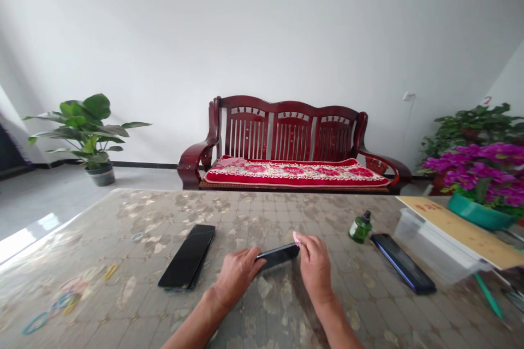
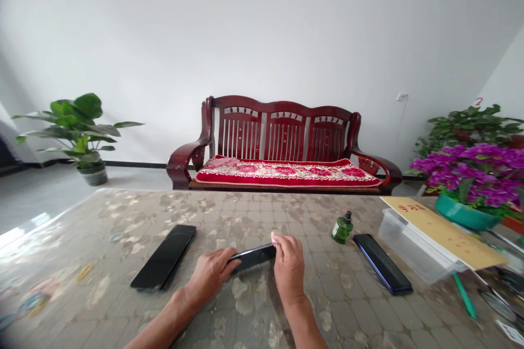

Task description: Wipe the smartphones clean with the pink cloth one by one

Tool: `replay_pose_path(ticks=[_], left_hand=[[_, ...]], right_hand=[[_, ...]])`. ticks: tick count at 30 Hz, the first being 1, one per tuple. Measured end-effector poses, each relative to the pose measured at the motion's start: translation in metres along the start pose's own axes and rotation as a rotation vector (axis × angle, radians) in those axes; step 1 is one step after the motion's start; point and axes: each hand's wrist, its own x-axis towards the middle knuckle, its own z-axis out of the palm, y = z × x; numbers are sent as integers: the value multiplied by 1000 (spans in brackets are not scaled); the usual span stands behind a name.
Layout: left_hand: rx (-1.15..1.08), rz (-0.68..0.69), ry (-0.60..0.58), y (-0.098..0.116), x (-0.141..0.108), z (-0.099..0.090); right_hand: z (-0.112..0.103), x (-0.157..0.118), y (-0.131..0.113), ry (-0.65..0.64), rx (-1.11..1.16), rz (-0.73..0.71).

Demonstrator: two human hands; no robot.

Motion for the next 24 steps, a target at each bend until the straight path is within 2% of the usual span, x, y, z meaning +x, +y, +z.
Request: replay_pose_path(ticks=[4,8,13,19,24], left_hand=[[37,-22,-118,10,7,-16],[116,-7,-243,25,21,-32],[145,24,-381,47,47,-30],[150,-16,-322,76,76,-12],[149,3,-256,79,79,-9]], right_hand=[[5,-3,3,47,94,143],[8,-5,2,51,150,211],[8,-5,2,79,150,228],[8,-6,3,67,159,188],[7,-4,4,85,178,158]])
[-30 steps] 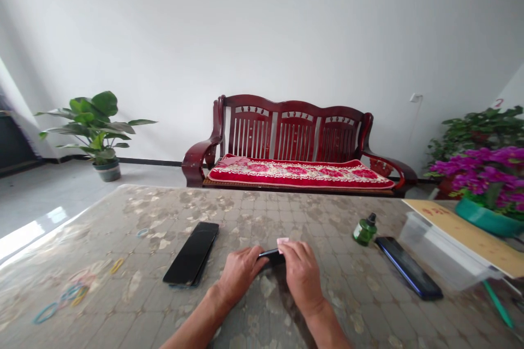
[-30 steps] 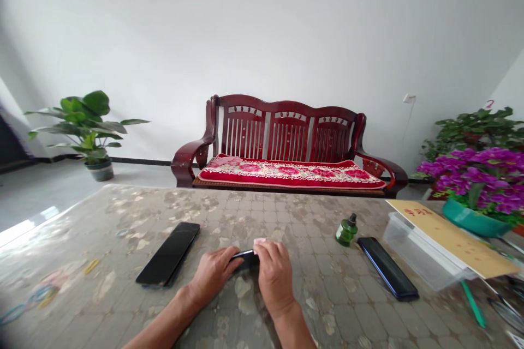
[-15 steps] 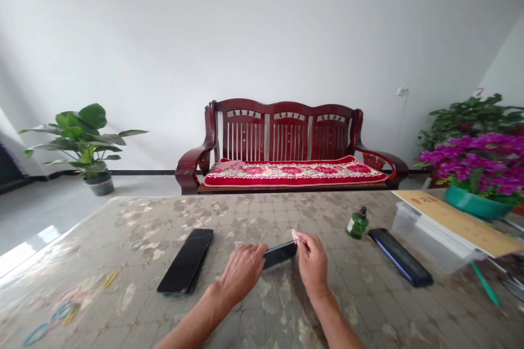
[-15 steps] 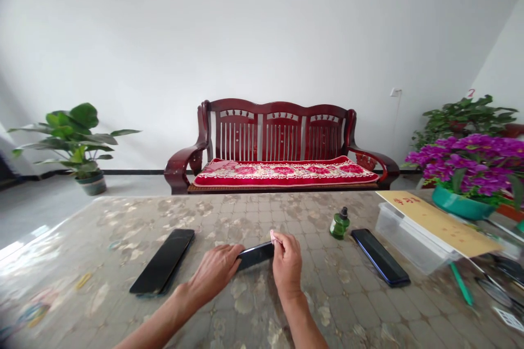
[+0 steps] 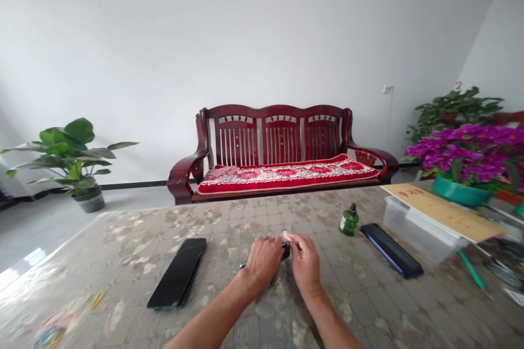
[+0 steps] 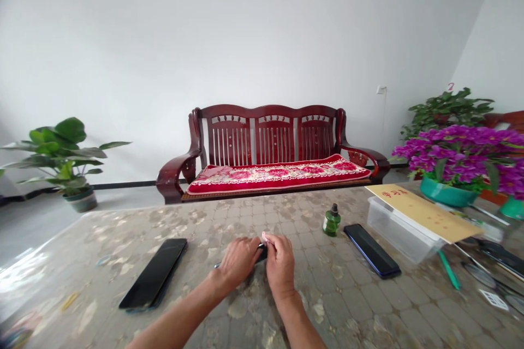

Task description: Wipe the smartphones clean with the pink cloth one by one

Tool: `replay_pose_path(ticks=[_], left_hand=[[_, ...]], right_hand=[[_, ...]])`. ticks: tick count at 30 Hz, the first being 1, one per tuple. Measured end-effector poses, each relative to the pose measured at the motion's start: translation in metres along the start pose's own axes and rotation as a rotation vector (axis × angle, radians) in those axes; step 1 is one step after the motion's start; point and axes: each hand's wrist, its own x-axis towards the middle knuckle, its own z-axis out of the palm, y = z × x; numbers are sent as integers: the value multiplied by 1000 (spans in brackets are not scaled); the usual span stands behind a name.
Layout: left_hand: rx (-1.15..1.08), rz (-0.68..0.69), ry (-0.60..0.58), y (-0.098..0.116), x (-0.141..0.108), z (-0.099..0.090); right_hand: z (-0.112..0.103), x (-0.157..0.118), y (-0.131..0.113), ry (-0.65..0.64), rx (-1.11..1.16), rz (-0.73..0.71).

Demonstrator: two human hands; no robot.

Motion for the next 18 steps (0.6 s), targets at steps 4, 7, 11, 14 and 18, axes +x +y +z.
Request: replay_pose_path(ticks=[4,7,11,14,18], left_hand=[[-71,-3,211,-11,-7,1],[-133,20,357,-16,-12,4],[-198,99,488,-18,-21,10],[-252,132,540,-17,-27,12],[-366,103,591,-20,-34,16]], right_hand=[[-3,4,2,22,-2,-29],[-7,8,-1,35,-10,-53],[-12,12,-23,18,-12,-120],[-14,13,-41,-13,-12,-192],[-16,13,-44,-34,-38,-229]])
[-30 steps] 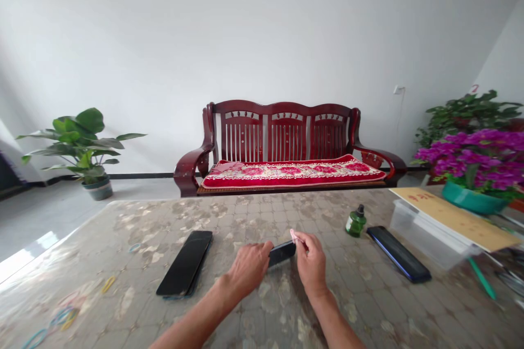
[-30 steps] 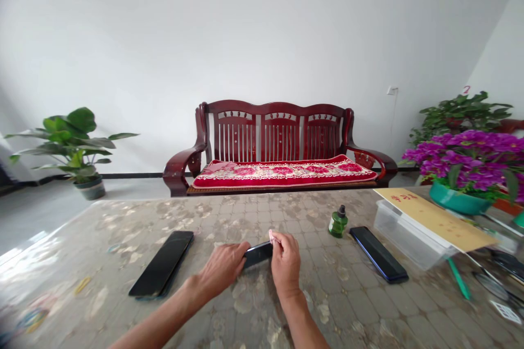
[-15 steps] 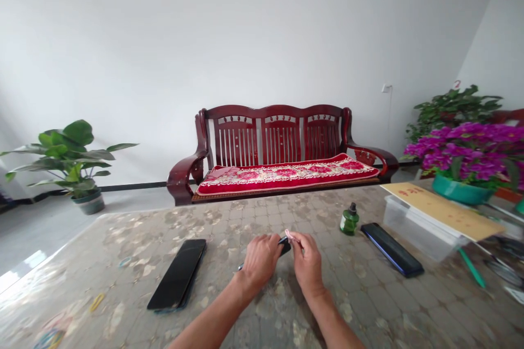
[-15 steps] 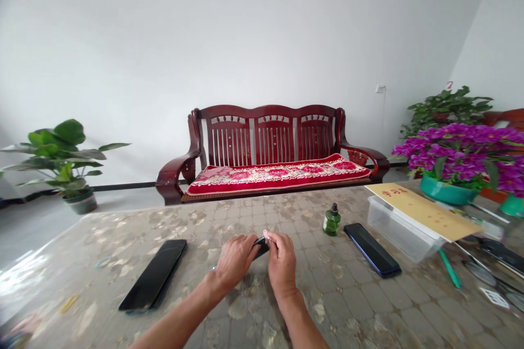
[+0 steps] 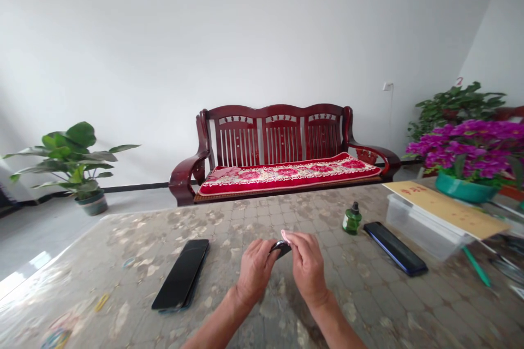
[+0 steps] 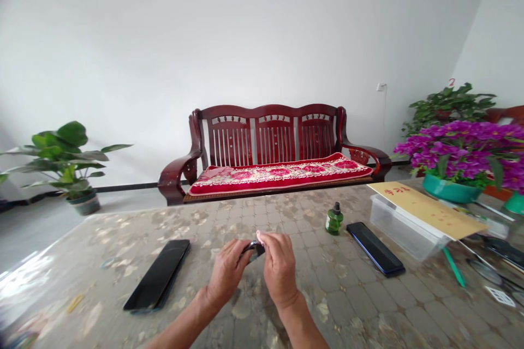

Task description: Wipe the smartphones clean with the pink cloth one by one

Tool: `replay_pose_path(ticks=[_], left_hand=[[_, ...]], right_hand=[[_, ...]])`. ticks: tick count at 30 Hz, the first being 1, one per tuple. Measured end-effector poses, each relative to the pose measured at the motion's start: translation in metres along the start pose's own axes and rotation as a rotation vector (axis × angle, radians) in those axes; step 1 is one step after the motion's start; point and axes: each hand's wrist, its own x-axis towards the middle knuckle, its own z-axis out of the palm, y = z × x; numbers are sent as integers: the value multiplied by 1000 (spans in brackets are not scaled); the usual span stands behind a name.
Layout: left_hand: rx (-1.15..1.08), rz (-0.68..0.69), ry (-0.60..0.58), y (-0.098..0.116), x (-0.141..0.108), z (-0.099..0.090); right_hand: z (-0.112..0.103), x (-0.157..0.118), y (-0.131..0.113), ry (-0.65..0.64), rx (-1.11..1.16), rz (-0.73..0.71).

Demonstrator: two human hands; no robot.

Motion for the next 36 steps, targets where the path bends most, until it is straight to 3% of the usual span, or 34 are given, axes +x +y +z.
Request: replay_pose_path(ticks=[7,11,17,24,31,36], left_hand=[[-149,-156,107,-7,-11,0],[-201,-158,107,-7,-16,0],[-211,-164,145,-8,-18,-2],[-241,-204,126,-12,-18,-2],[-308,-360,272,-11,-14,6],[-437,-434,325,-8,-11,19]], right_hand=[[0,-2,-5,-1,-15,-45],[0,-2,-17,-43,9,-101],[0,-5,-7,-35,-35,-63],[2,-6,-19,-88,-11,-149],[11,-8,7,24,50,128],[24,-18,12,55,166,281]])
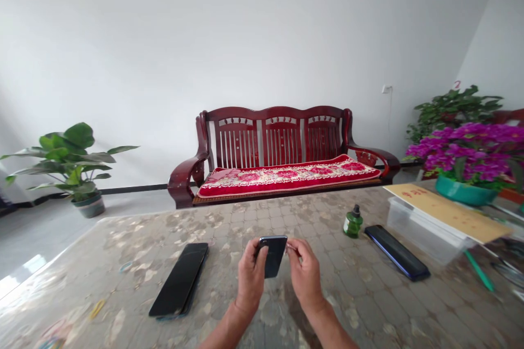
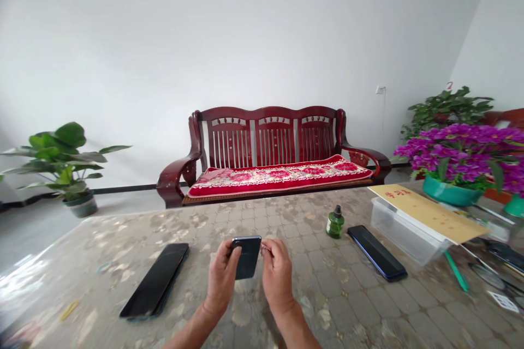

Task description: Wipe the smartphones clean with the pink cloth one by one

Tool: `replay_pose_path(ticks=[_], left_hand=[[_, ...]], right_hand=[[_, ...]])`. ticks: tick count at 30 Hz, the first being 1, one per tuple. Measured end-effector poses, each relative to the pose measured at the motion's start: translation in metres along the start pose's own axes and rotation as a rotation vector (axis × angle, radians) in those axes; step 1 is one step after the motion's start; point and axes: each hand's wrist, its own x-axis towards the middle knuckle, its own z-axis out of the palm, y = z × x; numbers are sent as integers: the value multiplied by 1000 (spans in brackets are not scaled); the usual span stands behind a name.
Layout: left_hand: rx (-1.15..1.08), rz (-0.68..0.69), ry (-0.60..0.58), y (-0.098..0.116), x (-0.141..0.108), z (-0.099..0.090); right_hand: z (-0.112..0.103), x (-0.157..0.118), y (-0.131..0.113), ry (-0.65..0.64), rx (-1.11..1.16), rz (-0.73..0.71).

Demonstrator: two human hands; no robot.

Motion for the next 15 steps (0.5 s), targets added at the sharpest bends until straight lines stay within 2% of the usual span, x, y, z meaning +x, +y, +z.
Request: replay_pose_path(ticks=[4,8,13,15], left_hand=[[-62,-15,-53,-4,1,0],[45,80,-172,4,19,-15],[392,240,-584,39,53,-38],[575,302,-672,54,61,-44]], right_hand=[[0,-2,0,-1,10,35],[0,-3,-3,-22,4,20],[0,-6,-9,-68,-12,-24],[0,-6,-10,-87,-21,-41]])
